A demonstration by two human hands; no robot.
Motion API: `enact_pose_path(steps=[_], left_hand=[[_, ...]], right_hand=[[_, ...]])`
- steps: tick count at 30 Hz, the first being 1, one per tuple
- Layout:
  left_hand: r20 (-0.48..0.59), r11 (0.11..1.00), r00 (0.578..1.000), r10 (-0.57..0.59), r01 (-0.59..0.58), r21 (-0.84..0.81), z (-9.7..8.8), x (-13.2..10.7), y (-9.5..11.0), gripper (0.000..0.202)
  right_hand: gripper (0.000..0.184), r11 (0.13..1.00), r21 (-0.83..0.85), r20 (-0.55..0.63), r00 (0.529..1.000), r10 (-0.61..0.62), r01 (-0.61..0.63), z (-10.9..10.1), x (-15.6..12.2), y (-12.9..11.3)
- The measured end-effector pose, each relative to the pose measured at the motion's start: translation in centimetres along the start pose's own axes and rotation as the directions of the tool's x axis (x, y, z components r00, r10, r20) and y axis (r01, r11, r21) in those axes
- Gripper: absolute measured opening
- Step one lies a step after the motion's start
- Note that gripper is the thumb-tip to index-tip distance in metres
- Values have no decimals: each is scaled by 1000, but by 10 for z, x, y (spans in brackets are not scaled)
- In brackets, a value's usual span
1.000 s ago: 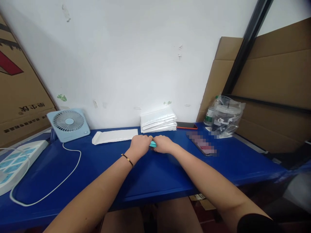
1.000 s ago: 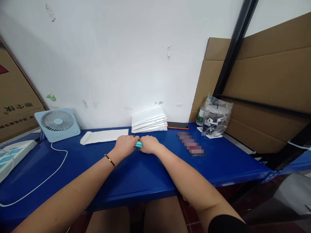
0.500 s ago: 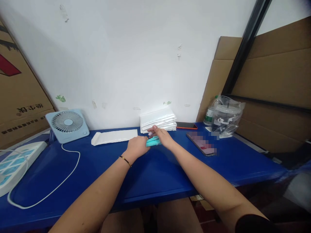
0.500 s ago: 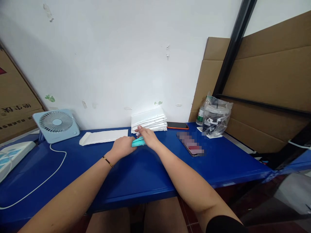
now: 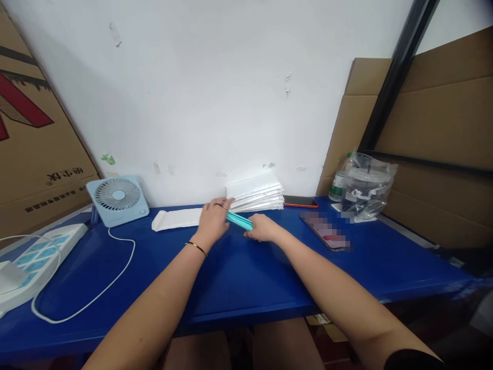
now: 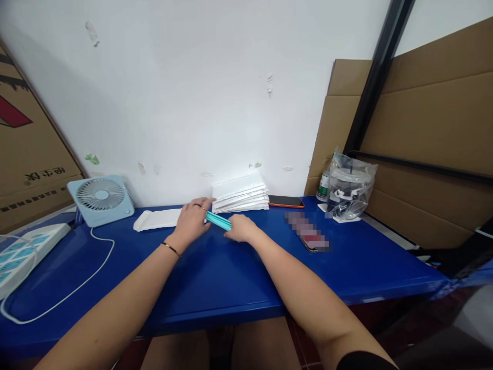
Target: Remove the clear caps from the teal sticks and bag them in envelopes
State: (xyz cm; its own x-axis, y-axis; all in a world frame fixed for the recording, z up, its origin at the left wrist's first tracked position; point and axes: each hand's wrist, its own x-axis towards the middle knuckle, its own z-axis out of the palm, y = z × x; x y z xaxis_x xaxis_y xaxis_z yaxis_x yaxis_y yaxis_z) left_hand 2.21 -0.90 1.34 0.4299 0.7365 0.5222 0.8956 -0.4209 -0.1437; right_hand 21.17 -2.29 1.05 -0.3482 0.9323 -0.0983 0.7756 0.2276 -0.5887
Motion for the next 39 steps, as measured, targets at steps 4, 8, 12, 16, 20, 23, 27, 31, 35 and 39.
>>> enact_pose_path(steps=[4, 8, 12, 16, 20, 23, 27, 31, 35, 39], left_hand=[[293, 943, 911, -290, 324, -72, 26, -2, -38, 94], [522, 933, 831, -194, 321, -165, 31, -4, -56, 87], [531, 851, 826, -188, 407, -332, 6, -17, -64, 84], [557, 817, 813, -168, 431, -382, -25, -46, -68, 65], [599, 817, 787, -148, 439, -374, -43, -73, -64, 65], [473, 881, 814, -337, 450, -147, -45, -83, -57, 75], [496, 793, 654, -570, 597, 124, -38, -82, -49, 108], [630, 892, 704, -328, 450, -39, -39, -68, -51, 112], [674, 916, 737, 52, 234, -327, -43, -55, -45, 115], [626, 926, 778, -44, 268, -267, -29, -46, -28, 114]], right_hand=[[18, 980, -195, -119, 993, 15, -38, -6, 5, 6], [20, 953, -299, -154, 988, -5, -42, -10, 6, 13], [21, 951, -309, -205, 977, -65, -2, -15, 6, 22], [21, 954, -298, -220, 972, -86, 17, -21, 6, 28], [20, 951, -305, -213, 970, -118, 49, -21, 5, 27], [23, 940, -338, -191, 974, -125, 54, -20, 5, 24], [29, 907, -421, -206, 974, -98, 2, -19, 3, 22], [29, 862, -507, -229, 965, -126, -8, -22, -2, 18], [24, 824, -566, -238, 961, -138, -22, -27, -10, 13], [20, 742, -670, -222, 961, -162, -30, -27, -15, 11]])
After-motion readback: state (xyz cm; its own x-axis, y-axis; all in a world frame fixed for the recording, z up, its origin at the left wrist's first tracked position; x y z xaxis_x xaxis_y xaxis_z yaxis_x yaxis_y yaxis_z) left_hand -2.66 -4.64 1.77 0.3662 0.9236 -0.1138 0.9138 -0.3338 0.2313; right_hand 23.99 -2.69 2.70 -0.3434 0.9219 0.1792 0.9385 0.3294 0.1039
